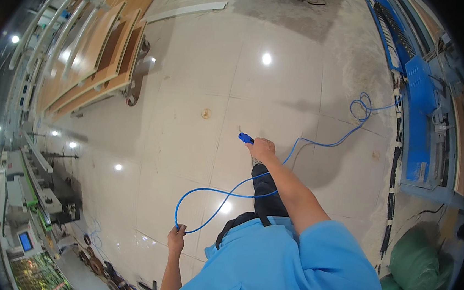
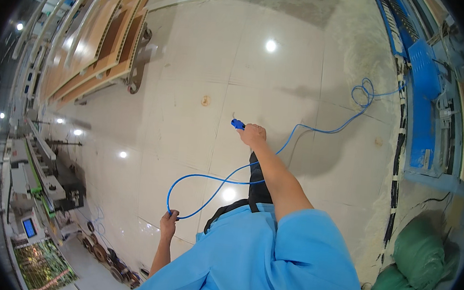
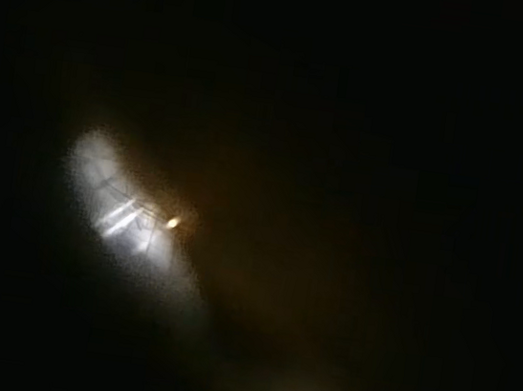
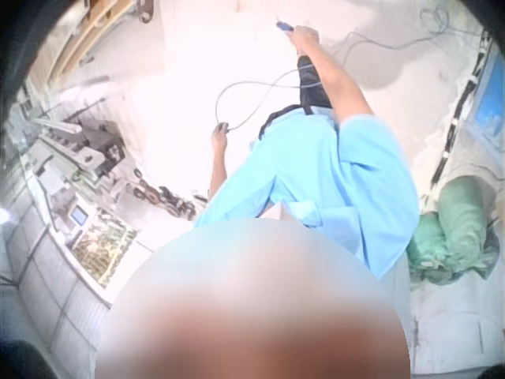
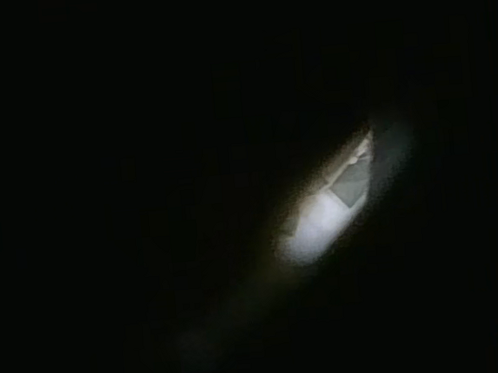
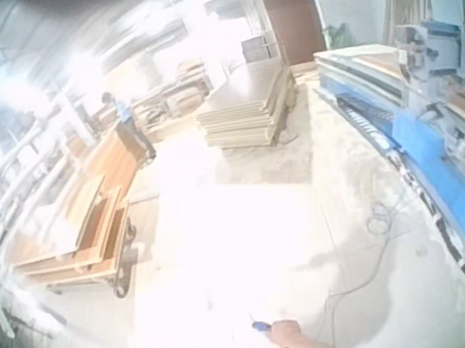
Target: The person operates a CNC machine's control panel, then uses a handheld air blower to clean sawdust from a large wooden panel on the machine bed. They repeatedly blow along the panel's surface and edges, occasionally wiping with their hand, and briefly adjust the head-mounted camera mid-task.
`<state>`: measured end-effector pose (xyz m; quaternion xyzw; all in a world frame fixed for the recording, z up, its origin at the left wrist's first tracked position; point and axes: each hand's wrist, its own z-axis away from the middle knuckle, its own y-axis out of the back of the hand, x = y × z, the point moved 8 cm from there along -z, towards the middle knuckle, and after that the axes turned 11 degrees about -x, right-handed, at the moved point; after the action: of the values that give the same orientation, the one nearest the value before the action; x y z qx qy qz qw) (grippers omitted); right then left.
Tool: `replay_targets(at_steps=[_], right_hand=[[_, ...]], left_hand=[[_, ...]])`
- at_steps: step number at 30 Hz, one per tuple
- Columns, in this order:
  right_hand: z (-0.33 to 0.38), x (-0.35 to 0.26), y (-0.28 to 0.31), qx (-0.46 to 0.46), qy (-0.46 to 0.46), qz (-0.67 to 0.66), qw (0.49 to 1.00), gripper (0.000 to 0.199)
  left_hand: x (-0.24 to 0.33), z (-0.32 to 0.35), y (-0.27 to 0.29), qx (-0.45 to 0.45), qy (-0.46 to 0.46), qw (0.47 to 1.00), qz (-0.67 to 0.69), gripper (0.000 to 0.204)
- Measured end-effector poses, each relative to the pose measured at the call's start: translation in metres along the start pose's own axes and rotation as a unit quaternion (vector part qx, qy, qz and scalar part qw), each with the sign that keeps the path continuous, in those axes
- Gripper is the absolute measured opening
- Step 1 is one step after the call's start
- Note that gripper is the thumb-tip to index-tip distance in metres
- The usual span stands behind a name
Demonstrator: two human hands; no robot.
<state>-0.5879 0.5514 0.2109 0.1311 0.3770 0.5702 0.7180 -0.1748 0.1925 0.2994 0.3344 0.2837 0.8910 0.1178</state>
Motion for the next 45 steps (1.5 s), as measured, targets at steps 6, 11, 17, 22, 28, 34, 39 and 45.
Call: replay_targets(at_steps=[6, 11, 17, 22, 28, 34, 39, 45], right_hand=[[-0.087, 0.029, 0.061, 0.023, -0.063, -0.022, 0.997, 0.053], [-0.114, 0.101, 0.109, 0.05, -0.193, -0.107, 0.974, 0.048], [-0.081, 0.199, 0.128, 0.042, -0.332, -0.163, 0.928, 0.045], [-0.07, 0.236, 0.164, 0.047, -0.396, -0.145, 0.905, 0.047], [-0.181, 0.168, 0.216, -0.019, -0.31, -0.076, 0.947, 0.044], [-0.354, 0.009, 0.269, -0.052, -0.142, 0.011, 0.988, 0.049], [-0.45, -0.083, 0.322, -0.067, -0.104, -0.051, 0.991, 0.05], [-0.515, -0.062, 0.388, -0.004, -0.172, -0.115, 0.978, 0.044]], left_hand=[[0.111, -0.096, 0.052, 0.007, -0.049, 0.998, -0.032, 0.028], [0.19, -0.184, 0.126, 0.043, -0.084, 0.995, -0.014, 0.024], [0.263, -0.272, 0.198, 0.152, -0.221, 0.956, 0.115, 0.024], [0.327, -0.36, 0.176, 0.057, -0.213, 0.967, 0.127, 0.027], [0.415, -0.462, 0.15, 0.024, -0.223, 0.964, 0.142, 0.025], [0.517, -0.542, 0.175, -0.004, -0.238, 0.961, 0.138, 0.028], [0.604, -0.592, 0.21, 0.01, -0.265, 0.959, 0.097, 0.028], [0.684, -0.654, 0.216, -0.015, -0.234, 0.969, 0.074, 0.028]])
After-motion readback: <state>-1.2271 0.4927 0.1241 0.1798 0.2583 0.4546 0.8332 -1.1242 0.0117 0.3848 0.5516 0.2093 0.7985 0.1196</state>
